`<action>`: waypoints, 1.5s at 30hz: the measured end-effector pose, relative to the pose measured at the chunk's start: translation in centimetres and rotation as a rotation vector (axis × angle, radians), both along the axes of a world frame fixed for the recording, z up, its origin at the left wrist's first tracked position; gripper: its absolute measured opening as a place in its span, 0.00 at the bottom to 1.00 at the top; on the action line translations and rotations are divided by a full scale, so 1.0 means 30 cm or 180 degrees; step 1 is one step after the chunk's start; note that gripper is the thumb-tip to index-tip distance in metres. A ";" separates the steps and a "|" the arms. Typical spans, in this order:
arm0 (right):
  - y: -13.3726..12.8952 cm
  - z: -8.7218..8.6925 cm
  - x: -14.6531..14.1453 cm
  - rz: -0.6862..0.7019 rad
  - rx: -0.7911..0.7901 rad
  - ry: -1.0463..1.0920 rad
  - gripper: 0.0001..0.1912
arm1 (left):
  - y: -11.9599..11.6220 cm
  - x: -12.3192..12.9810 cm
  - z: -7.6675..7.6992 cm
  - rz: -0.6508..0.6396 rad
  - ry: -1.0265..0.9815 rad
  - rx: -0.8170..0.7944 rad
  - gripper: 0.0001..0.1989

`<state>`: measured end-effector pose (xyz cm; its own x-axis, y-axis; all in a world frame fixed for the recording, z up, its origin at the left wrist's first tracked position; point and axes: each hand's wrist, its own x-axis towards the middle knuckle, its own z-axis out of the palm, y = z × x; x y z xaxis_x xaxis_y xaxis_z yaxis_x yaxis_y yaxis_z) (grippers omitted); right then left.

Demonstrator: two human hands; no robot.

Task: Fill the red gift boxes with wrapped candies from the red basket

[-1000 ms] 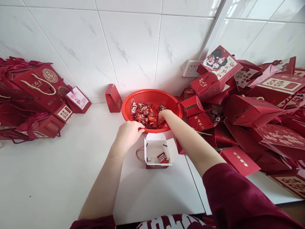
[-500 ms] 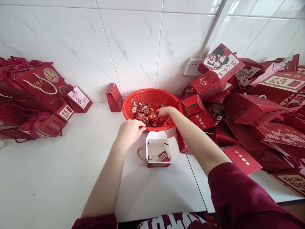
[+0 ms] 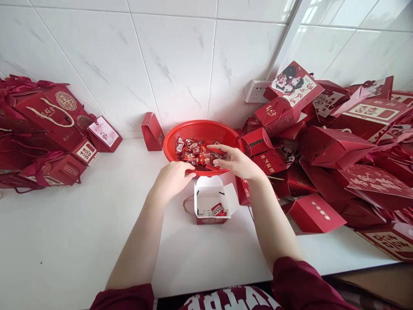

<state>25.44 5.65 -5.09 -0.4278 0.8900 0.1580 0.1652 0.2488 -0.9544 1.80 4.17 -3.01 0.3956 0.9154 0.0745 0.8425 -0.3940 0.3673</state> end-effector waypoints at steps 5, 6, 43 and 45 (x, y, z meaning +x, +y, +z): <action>-0.130 0.038 -0.024 0.0112 0.0045 0.0494 0.24 | -0.061 0.034 0.056 -0.0238 -0.0721 -0.0156 0.15; -0.144 0.048 -0.032 0.0058 0.0120 0.0545 0.23 | -0.075 0.044 0.066 -0.0261 -0.0888 -0.0213 0.16; -0.197 0.112 -0.062 0.0363 -0.0175 -0.0056 0.13 | -0.062 0.050 0.065 -0.0012 -0.3054 -0.0111 0.12; -0.196 0.110 -0.071 0.0285 -0.0104 0.0110 0.13 | -0.064 0.048 0.069 -0.0168 -0.3130 -0.0412 0.13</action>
<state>23.32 -0.23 -1.81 -0.5006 0.8534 0.1456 0.1106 0.2298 -0.9669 3.25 2.26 -0.93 0.2517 0.9227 0.2921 0.1225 -0.3298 0.9361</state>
